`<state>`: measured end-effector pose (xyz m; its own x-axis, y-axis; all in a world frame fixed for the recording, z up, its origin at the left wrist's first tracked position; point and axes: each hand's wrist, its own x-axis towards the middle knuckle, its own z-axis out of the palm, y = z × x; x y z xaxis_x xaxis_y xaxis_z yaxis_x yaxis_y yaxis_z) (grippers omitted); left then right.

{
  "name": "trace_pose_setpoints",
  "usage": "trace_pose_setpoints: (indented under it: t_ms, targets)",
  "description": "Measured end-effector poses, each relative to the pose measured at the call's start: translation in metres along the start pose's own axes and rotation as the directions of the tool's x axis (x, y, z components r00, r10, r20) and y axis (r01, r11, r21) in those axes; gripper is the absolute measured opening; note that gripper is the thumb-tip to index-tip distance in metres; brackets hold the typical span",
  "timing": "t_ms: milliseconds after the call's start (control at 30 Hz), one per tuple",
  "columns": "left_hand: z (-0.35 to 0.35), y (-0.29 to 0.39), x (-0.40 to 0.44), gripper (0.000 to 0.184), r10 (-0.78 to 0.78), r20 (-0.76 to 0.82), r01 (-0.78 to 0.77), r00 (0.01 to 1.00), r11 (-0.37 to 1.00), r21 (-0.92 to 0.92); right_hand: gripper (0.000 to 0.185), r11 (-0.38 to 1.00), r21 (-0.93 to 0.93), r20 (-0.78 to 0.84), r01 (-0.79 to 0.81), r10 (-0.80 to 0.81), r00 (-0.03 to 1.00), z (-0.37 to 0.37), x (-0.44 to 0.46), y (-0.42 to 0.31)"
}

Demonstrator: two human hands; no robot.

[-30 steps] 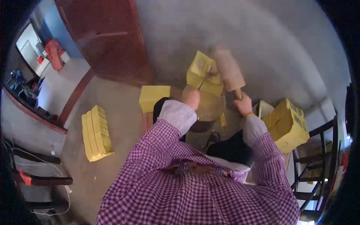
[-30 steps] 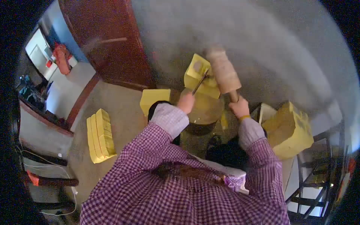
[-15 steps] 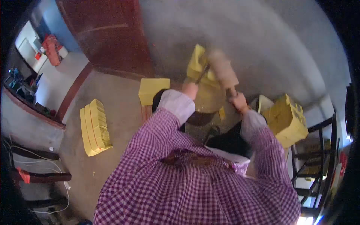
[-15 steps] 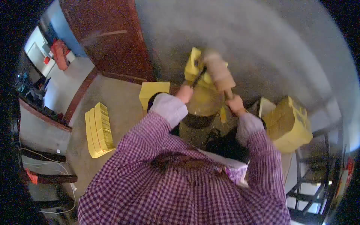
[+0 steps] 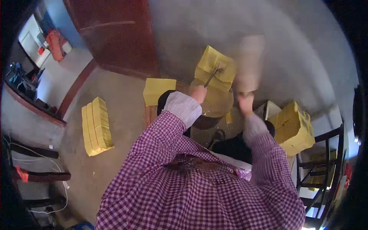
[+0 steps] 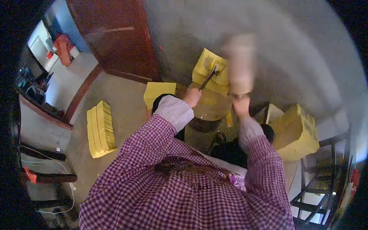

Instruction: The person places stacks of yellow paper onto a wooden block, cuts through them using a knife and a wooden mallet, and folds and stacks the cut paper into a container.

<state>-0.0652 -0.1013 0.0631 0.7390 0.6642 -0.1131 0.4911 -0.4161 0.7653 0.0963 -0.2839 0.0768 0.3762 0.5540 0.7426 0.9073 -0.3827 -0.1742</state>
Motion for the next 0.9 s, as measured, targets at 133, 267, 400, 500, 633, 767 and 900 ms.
trace_pose_setpoints:
  t_ms: [133,267,400,500,633,767,900]
  targets:
    - [0.004,-0.018,0.037,0.043,0.225,-0.056,-0.199,0.973,0.935,0.293,0.037,0.79,0.125,0.633,-0.6,0.402,0.662,-0.055,0.032,0.002]
    - [0.03,-0.042,0.029,0.043,0.113,-0.081,-0.115,0.99,0.993,-0.029,0.023,0.813,0.397,0.266,-0.426,0.343,0.901,-0.16,0.139,-0.057]
    - [0.003,-0.015,0.007,0.044,-0.007,0.017,0.005,1.0,0.995,0.096,0.028,0.594,0.797,-0.144,-0.114,0.37,0.918,-0.188,0.199,-0.122]
    - [-0.002,-0.006,-0.009,0.044,0.055,-0.024,-0.055,0.998,0.998,-0.014,0.028,0.998,0.065,-0.473,0.026,0.008,0.881,-0.061,0.112,-0.07]
    - [0.015,-0.014,-0.017,0.046,-0.022,0.108,0.017,0.994,0.999,0.041,0.023,0.802,-0.068,0.644,-0.594,0.49,0.588,-0.044,0.002,-0.026]
    - [0.013,-0.025,0.017,0.048,-0.024,0.083,0.024,0.996,1.0,0.001,0.02,0.546,0.396,0.612,-0.738,0.442,0.656,-0.109,0.098,-0.028]
    - [0.024,-0.028,0.021,0.051,-0.079,0.044,0.076,0.996,0.995,0.067,0.022,0.666,0.686,0.117,-0.293,0.296,0.948,-0.188,0.192,-0.081]
